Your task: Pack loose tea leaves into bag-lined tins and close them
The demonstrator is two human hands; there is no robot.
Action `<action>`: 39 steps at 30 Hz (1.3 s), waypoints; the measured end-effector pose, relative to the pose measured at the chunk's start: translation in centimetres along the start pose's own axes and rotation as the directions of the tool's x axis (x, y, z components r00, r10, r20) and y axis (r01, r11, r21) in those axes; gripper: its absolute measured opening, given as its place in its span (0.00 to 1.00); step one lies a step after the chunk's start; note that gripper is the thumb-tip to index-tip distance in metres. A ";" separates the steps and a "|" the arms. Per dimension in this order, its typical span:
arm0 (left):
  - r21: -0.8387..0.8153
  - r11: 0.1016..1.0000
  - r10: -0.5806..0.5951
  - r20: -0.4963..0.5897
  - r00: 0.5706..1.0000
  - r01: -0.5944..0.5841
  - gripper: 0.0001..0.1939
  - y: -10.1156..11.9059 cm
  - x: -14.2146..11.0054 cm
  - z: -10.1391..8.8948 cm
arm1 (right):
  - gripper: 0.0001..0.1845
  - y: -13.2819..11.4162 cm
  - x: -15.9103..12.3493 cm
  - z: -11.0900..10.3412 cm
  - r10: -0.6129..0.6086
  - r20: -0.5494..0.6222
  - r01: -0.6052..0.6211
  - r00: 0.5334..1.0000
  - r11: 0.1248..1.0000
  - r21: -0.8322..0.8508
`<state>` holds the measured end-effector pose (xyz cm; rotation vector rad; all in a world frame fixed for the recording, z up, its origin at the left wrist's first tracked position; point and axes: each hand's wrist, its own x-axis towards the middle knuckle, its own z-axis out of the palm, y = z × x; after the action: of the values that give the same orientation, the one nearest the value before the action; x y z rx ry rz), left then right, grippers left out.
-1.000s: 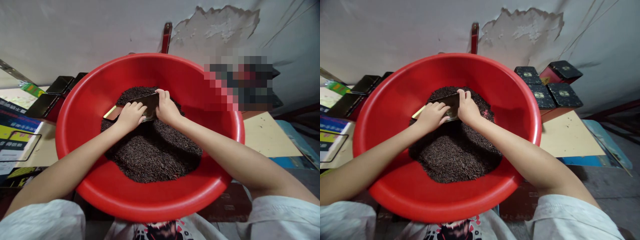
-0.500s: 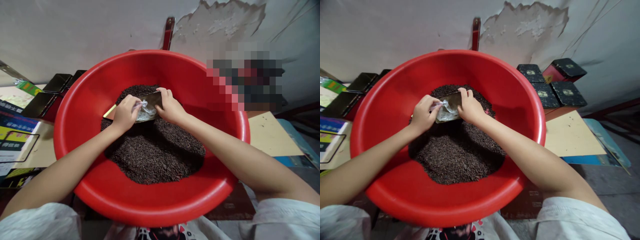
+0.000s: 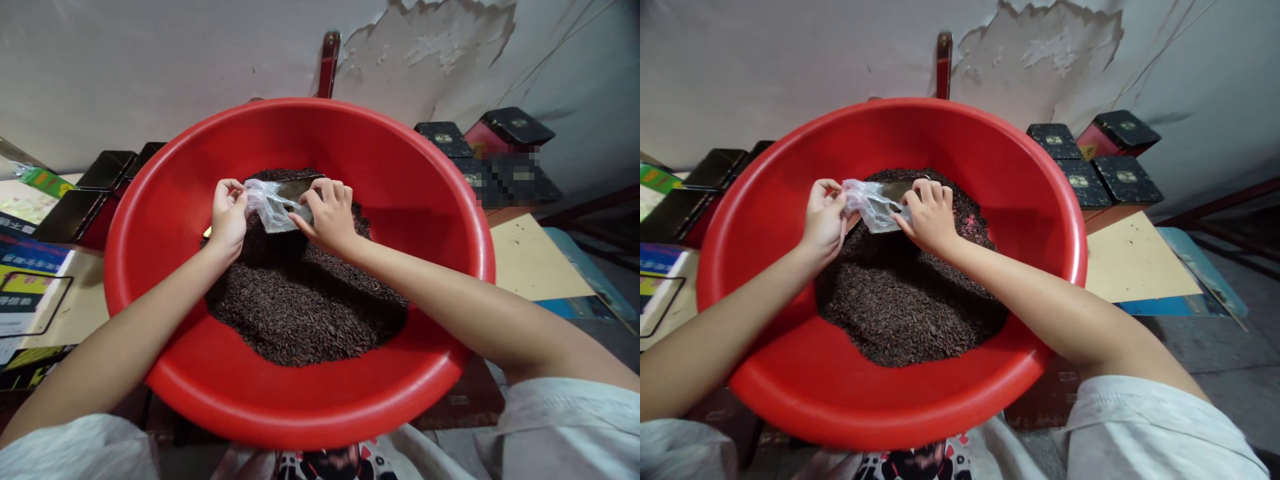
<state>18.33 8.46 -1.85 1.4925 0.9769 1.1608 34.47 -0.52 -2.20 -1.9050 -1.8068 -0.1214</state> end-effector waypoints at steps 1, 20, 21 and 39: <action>0.033 0.999 0.025 0.011 1.000 -0.025 0.06 0.1 0.0 0.0 | 0.17 -0.1 0.1 0.0 0.010 0.009 -0.010 1.000 1.000 -0.006; 0.228 0.953 0.165 0.162 0.973 -0.199 0.15 0.1 -0.6 0.7 | 0.02 0.9 2.4 -1.1 0.495 0.074 -0.348 0.866 0.488 0.801; 0.233 0.953 0.156 0.169 0.973 -0.193 0.13 0.2 -0.6 0.8 | 0.01 1.1 2.6 -1.0 0.521 0.095 -0.365 0.849 0.445 0.818; -0.078 0.969 -0.205 0.276 0.939 0.234 0.19 -1.7 -0.6 0.9 | 0.10 2.7 3.3 -0.7 0.663 0.475 -0.612 0.579 -0.030 0.790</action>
<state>18.98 8.06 -3.66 1.3706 0.8553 0.8155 37.59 2.23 -1.05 -1.5095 -0.3722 1.0125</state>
